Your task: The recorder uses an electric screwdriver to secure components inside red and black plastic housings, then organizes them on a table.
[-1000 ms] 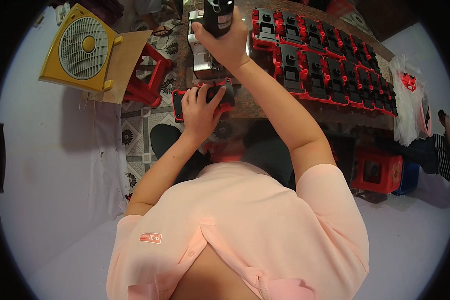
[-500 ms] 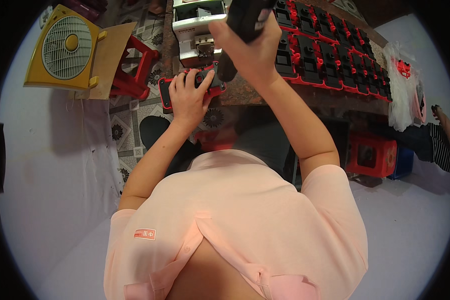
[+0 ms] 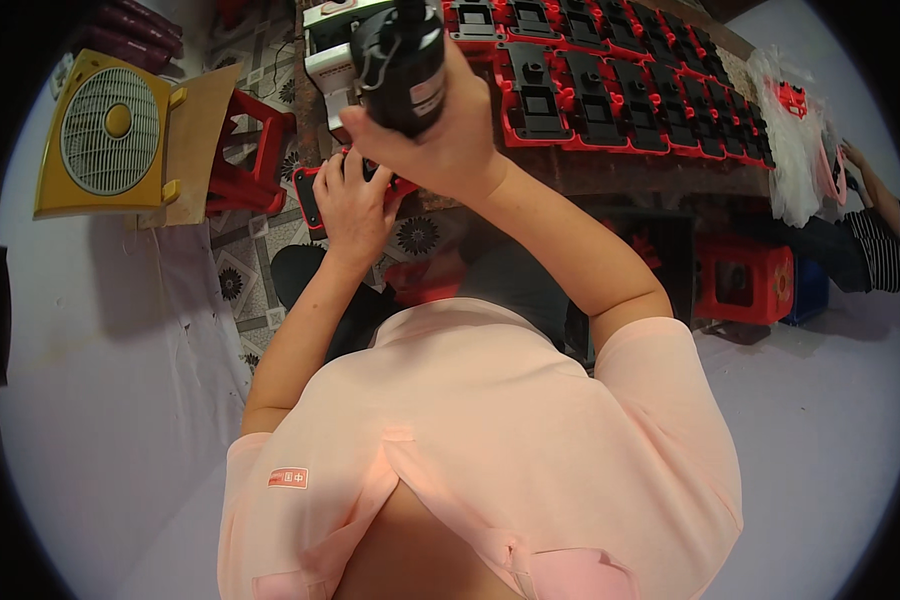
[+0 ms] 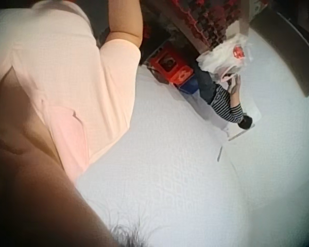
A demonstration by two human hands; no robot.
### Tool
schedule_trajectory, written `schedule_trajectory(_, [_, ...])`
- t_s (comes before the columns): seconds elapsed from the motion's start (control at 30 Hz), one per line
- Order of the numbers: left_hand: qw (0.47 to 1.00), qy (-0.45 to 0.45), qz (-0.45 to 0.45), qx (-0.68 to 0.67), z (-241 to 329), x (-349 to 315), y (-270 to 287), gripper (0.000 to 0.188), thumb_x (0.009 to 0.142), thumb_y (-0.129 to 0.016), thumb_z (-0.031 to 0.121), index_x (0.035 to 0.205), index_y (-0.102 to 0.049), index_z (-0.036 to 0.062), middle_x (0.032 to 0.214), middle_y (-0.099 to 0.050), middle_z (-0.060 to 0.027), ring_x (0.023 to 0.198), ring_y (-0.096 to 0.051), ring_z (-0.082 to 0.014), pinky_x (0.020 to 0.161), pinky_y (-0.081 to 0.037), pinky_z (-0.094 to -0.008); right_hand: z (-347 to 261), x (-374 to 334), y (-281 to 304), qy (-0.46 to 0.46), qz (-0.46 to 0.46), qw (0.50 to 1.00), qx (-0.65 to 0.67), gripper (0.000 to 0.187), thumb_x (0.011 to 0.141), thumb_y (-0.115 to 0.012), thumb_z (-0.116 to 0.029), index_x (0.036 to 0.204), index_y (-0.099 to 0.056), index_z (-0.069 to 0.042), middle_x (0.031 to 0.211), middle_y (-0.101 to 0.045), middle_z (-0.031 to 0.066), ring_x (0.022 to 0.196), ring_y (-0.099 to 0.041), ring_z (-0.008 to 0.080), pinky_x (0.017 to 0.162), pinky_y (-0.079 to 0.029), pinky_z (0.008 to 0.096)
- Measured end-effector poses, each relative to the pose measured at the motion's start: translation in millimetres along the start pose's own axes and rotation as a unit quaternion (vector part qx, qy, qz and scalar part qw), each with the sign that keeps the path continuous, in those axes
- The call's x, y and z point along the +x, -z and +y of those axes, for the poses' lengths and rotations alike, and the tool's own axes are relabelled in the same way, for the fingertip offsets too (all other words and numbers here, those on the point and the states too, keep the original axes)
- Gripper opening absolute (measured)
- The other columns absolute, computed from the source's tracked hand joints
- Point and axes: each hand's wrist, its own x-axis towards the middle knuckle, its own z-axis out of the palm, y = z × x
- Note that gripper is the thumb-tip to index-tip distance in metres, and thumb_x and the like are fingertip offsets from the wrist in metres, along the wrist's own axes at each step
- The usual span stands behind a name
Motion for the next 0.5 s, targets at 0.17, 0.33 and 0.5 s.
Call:
schedule_trajectory(0.17, [1.0, -0.016, -0.013, -0.015, 1, 1, -4, 0.061, 0.072, -0.08, 0.02, 0.13, -0.061, 0.0248, 0.129, -0.053, -0.0111, 0.117, -0.05, -0.0371, 0.101, -0.038, -0.0538, 4, -2, 1, 0.036, 0.009, 0.995, -0.095, 0.056, 0.074, -0.089, -0.021, 0.115, -0.058, 0.001, 0.089, -0.07, 0.0091, 0.077, -0.069, 0.014, 0.071, -0.057, 0.0303])
schedule_trajectory(0.33, [0.999, -0.013, -0.033, -0.004, 2, -1, -8, 0.063, 0.073, -0.079, 0.019, 0.133, -0.06, 0.0249, 0.132, -0.052, -0.0121, 0.122, -0.048, -0.0383, 0.103, -0.036, -0.054, 8, -4, 15, -0.05, 0.043, 0.998, 0.024, 0.058, 0.074, -0.09, -0.025, 0.116, -0.058, 0.0, 0.092, -0.068, 0.0092, 0.078, -0.066, 0.0145, 0.07, -0.056, 0.0306])
schedule_trajectory(0.5, [0.985, -0.096, -0.107, -0.101, 50, 16, 5, 0.074, 0.065, -0.081, 0.009, 0.134, -0.059, 0.0216, 0.129, -0.055, -0.0125, 0.119, -0.052, -0.0361, 0.099, -0.039, -0.0502, -47, -12, 123, -0.04, 0.223, 0.974, 0.011, 0.028, 0.095, -0.067, -0.011, 0.117, -0.056, 0.003, 0.082, -0.065, 0.0124, 0.066, -0.064, 0.0195, 0.061, -0.055, 0.0335])
